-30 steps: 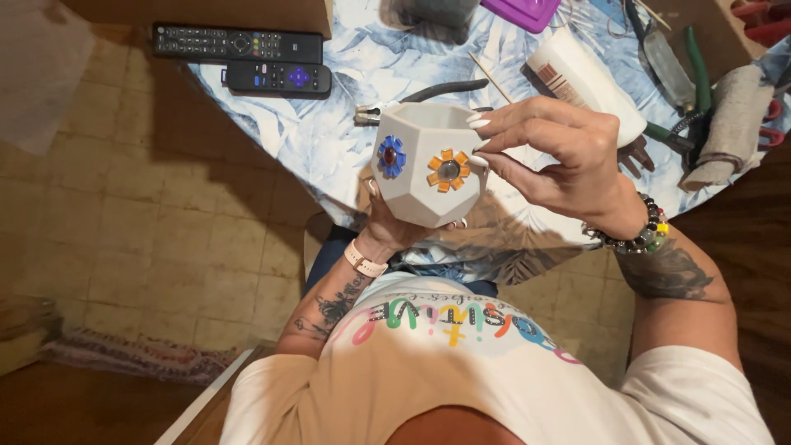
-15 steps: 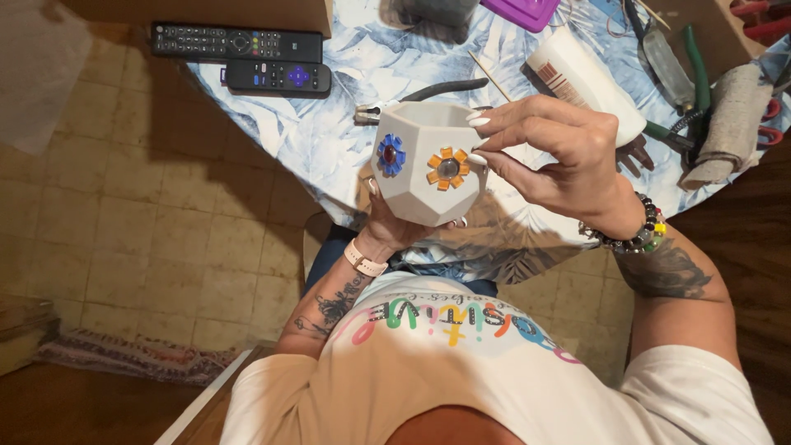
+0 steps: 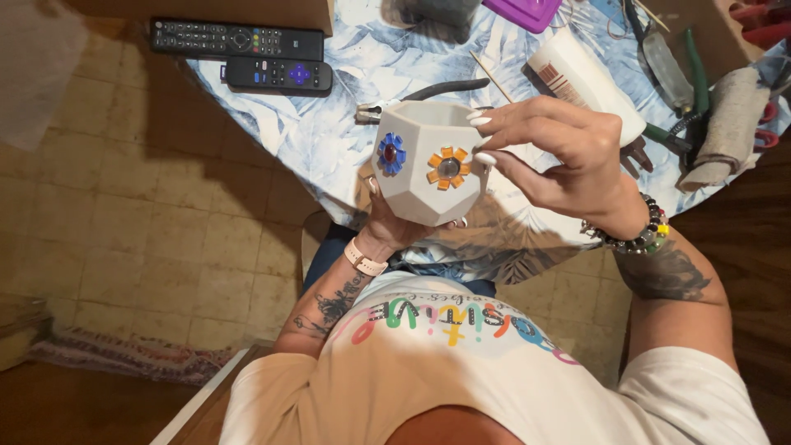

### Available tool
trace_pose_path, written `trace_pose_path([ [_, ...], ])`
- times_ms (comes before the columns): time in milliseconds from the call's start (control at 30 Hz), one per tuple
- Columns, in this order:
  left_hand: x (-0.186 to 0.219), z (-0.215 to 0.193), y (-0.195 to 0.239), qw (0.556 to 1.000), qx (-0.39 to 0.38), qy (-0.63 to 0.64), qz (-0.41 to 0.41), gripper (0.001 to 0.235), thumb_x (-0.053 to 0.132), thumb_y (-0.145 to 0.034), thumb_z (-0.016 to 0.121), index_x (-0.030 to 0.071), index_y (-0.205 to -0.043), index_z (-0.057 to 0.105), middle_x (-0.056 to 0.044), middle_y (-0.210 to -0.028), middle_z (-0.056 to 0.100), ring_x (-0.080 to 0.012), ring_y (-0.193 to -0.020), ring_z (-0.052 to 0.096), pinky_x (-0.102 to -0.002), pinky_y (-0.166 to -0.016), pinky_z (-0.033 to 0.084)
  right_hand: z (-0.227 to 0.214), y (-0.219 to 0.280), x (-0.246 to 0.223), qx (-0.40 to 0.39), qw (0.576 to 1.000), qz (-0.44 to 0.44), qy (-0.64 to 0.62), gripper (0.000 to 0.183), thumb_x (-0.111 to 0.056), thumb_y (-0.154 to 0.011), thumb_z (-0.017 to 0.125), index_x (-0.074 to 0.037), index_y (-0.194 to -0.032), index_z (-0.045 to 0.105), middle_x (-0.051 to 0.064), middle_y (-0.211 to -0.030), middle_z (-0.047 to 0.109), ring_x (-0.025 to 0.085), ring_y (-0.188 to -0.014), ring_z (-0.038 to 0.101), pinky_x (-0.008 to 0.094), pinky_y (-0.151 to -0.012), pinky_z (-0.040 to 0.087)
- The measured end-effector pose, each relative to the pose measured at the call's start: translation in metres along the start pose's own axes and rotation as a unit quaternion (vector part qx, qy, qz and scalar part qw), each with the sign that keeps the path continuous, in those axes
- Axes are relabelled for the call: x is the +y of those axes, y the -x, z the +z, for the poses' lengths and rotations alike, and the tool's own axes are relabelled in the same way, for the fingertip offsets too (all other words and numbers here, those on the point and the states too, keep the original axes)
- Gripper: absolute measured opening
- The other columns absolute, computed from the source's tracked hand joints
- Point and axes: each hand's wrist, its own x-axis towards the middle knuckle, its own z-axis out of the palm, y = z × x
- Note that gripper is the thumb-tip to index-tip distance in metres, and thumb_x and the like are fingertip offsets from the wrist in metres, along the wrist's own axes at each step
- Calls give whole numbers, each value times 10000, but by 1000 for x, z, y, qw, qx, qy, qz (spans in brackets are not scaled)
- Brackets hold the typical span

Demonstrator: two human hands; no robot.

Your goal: Decorating a hexagonal white container with flower-shaped tiles

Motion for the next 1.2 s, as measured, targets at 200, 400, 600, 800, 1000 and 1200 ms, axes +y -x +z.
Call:
trace_pose_path([
  [200, 1, -9, -3, 1000, -18, 3, -3, 856, 657, -585, 614, 137, -1234, 410, -102, -1177, 500, -322, -986, 543, -529, -810, 464, 1, 7, 7, -38, 997, -71, 14, 216, -119, -850, 488, 28, -963, 599, 203, -1002, 578, 383, -977, 563, 420, -799, 461],
  [400, 3, -3, -7, 998, -52, 21, -11, 846, 647, -589, 618, 134, -1232, 422, -107, -1188, 498, -340, -996, 537, -547, -822, 455, 10, 14, 18, -44, 980, -167, 96, 390, -258, -861, 444, 70, -1034, 567, 273, -1063, 499, 423, -982, 526, 466, -852, 425],
  [600, 0, -15, -4, 999, -38, 13, -2, 852, 646, -586, 620, 133, -1237, 417, -108, -1193, 497, -339, -1002, 533, -551, -819, 454, 10, 14, 19, -42, 968, -194, 152, 458, -318, -876, 416, 73, -1054, 574, 279, -1044, 483, 425, -963, 523, 466, -853, 422],
  [800, 1, -14, -3, 999, -39, 6, -4, 850, 641, -599, 615, 132, -1246, 405, -101, -1198, 496, -340, -1010, 532, -554, -826, 448, 11, 15, 19, -36, 954, -220, 202, 472, -355, -846, 482, 66, -1031, 590, 282, -1003, 506, 417, -910, 547, 458, -821, 453],
  [1000, 1, -10, -7, 999, -42, 15, -9, 863, 634, -586, 636, 121, -1241, 405, -126, -1196, 494, -349, -1004, 534, -538, -811, 468, 12, 11, 17, -28, 946, -241, 215, 488, -364, -829, 512, 83, -1005, 598, 292, -975, 510, 418, -886, 556, 467, -789, 469],
  [1200, 1, -2, -6, 1000, -27, 15, -3, 853, 627, -613, 624, 103, -1246, 393, -137, -1201, 489, -363, -1003, 533, -551, -813, 466, 11, 12, 15, -28, 941, -240, 237, 476, -371, -825, 521, 70, -979, 614, 278, -958, 528, 401, -860, 574, 448, -770, 485],
])
